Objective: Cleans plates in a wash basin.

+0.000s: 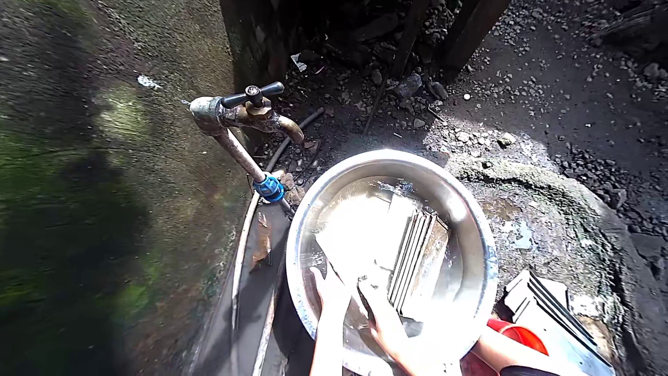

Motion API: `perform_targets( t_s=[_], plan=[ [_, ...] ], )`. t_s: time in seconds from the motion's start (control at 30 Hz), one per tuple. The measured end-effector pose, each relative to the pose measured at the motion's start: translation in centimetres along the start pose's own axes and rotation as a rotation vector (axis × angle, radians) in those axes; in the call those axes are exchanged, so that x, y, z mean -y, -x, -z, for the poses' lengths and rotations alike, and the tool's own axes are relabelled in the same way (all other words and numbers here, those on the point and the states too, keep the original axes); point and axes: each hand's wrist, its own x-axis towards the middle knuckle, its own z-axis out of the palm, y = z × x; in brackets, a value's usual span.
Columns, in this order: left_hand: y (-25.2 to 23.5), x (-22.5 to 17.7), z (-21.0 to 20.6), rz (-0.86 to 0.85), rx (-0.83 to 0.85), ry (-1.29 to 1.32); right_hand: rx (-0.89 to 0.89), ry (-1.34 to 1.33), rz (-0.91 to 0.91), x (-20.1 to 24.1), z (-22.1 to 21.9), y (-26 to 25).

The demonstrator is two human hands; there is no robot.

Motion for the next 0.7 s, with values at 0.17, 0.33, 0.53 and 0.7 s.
perform_targets(
  t_s=[0.17, 0.33, 0.53, 0.7],
  plan=[
    [-5.7, 2.8, 6.1, -0.132, 0.082, -0.408, -0.316, -0.333, -0.095, 2.6, 5.7, -3.8],
    [-6.3, 3.7, 7.2, -0.393, 0.042, -0.453, -0.238, -0.663, -0.052, 0.6, 17.0, -10.4],
    [-1.5, 1.1, 2.3, -0.122, 0.044, -0.145, 0.013, -0.084, -0.085, -2.6, 18.6, -21.1],
    [-8.1, 4.4, 7.7, -0.279, 0.108, -0.442, -0.407, 0.076, -0.094, -4.9, 11.9, -23.7]
  ],
)
